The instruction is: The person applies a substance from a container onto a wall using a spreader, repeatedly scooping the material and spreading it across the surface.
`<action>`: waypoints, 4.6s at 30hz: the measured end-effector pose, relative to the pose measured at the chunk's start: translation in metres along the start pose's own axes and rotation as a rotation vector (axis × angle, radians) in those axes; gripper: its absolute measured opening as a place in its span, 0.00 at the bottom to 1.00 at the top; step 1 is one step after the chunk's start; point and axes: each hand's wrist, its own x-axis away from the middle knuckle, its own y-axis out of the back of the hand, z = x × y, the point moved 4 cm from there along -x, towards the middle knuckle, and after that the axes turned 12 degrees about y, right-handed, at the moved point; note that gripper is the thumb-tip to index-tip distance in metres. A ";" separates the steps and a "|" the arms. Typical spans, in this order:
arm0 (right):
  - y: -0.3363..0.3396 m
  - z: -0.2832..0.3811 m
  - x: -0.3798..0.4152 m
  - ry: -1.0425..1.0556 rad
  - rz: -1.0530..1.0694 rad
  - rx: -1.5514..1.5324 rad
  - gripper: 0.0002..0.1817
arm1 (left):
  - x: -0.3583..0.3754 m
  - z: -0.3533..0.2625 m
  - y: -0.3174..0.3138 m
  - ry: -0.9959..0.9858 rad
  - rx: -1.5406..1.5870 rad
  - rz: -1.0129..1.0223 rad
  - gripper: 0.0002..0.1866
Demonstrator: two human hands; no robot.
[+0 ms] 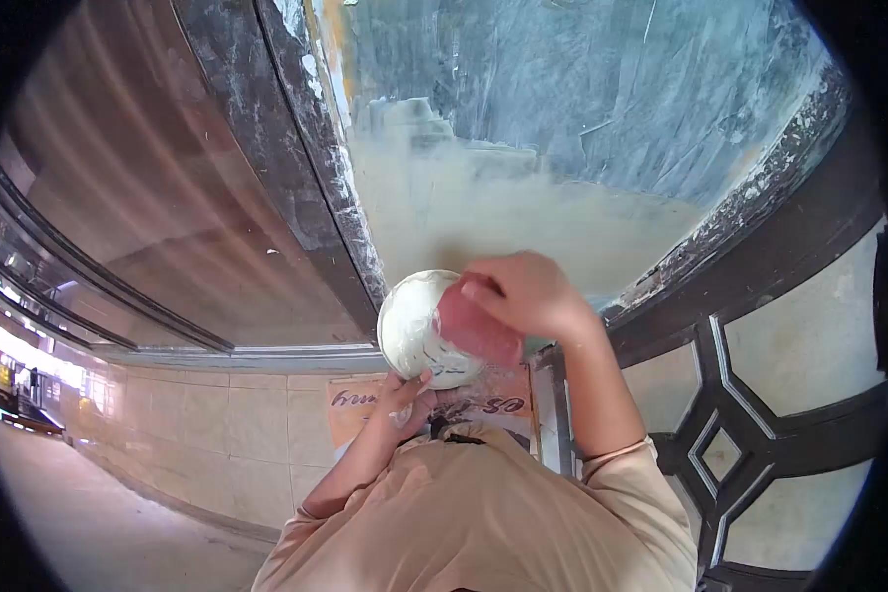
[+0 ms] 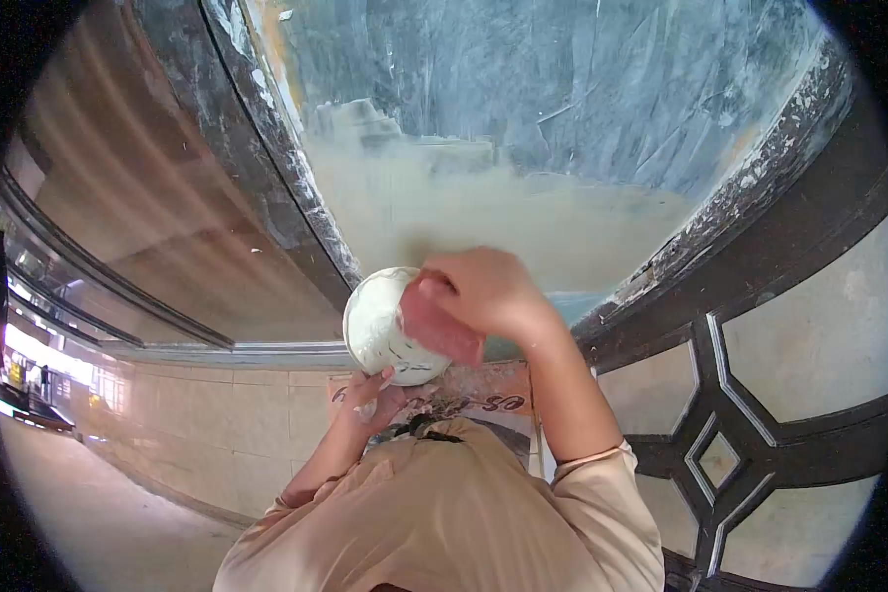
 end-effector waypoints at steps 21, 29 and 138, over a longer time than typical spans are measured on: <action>-0.089 -0.139 0.122 -0.551 -0.476 -0.926 0.13 | -0.016 -0.036 0.026 -0.038 0.037 0.064 0.35; -0.091 -0.175 0.160 -0.529 -1.009 -1.383 0.13 | -0.033 -0.018 0.045 0.075 0.080 0.021 0.34; 0.050 -0.184 0.176 -0.912 -1.254 0.135 0.29 | -0.011 -0.042 0.066 0.273 -0.166 0.018 0.43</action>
